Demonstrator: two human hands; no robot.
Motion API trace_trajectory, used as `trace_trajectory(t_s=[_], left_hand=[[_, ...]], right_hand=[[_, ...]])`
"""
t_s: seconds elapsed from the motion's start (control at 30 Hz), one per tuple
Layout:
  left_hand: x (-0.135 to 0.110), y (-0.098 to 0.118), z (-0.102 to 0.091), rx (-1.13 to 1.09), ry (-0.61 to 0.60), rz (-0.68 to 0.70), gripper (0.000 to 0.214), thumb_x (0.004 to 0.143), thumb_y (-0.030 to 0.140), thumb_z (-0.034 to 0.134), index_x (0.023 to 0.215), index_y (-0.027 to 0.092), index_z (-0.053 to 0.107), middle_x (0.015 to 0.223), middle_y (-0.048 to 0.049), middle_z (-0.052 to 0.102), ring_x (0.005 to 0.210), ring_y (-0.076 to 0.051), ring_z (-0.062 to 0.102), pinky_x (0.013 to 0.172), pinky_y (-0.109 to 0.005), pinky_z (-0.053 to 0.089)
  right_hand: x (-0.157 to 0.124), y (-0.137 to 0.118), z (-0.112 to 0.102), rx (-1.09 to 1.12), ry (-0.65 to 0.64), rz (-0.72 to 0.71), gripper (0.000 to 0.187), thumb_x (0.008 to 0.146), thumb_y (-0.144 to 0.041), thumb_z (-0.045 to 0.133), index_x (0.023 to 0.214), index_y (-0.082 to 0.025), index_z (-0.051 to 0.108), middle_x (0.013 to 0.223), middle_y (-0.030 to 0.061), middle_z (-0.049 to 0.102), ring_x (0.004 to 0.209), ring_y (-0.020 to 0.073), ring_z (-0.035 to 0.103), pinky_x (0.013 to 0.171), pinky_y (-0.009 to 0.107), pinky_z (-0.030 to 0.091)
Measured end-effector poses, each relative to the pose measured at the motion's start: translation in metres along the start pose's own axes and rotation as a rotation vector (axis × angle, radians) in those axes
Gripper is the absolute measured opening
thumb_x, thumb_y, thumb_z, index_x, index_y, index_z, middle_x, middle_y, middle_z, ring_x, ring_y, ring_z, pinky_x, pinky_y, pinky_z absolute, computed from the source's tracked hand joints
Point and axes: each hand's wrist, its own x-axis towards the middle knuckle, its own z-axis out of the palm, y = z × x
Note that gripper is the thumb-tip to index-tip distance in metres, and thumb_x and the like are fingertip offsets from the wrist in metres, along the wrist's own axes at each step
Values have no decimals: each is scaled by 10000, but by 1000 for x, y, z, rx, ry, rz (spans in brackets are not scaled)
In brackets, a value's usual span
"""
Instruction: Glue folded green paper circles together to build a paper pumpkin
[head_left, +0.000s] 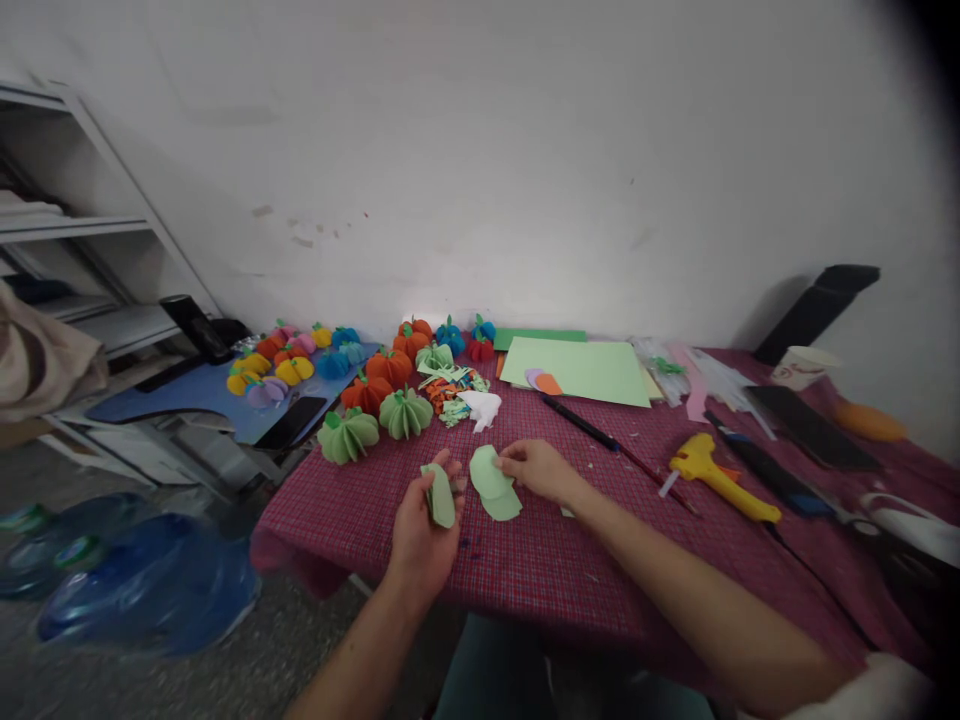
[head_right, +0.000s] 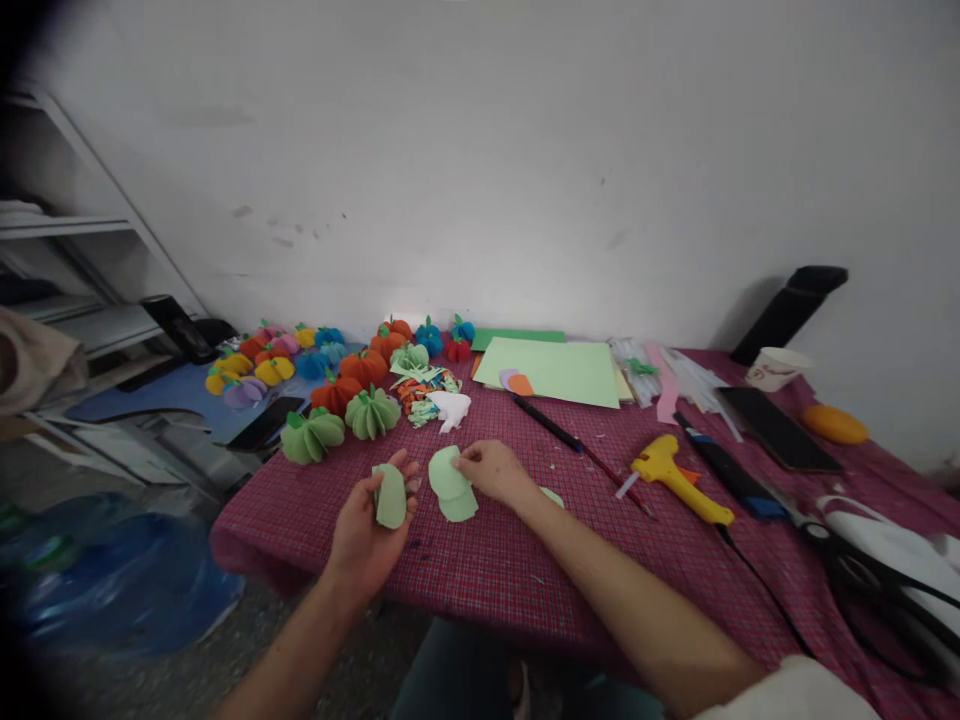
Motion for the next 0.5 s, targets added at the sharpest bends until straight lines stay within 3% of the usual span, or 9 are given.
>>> trace_trajectory(t_s=[0.13, 0.3, 0.5], left_hand=[[2, -7, 1, 11, 24, -20, 275, 788, 177, 511, 1042, 161, 618, 937, -70, 644, 725, -111, 584, 633, -217, 456], [5, -22, 0, -6, -64, 10, 213, 786, 198, 548, 977, 167, 637, 949, -48, 650, 877, -129, 595, 778, -238, 451], [5, -33, -1, 0, -153, 50, 178, 775, 228, 593, 939, 182, 643, 928, -22, 650, 950, -155, 588, 912, -297, 404]], right_hand=[[-12, -9, 1, -47, 76, -106, 149, 742, -234, 612, 877, -170, 608, 844, 47, 649, 760, 145, 567, 645, 236, 407], [-36, -33, 18, 51, -136, -185, 210, 796, -372, 561, 734, -177, 608, 652, -9, 630, 569, 104, 548, 517, 203, 391], [-38, -32, 26, 131, -145, -182, 193, 706, -350, 654, 691, -170, 587, 644, -21, 600, 607, 111, 544, 529, 209, 390]])
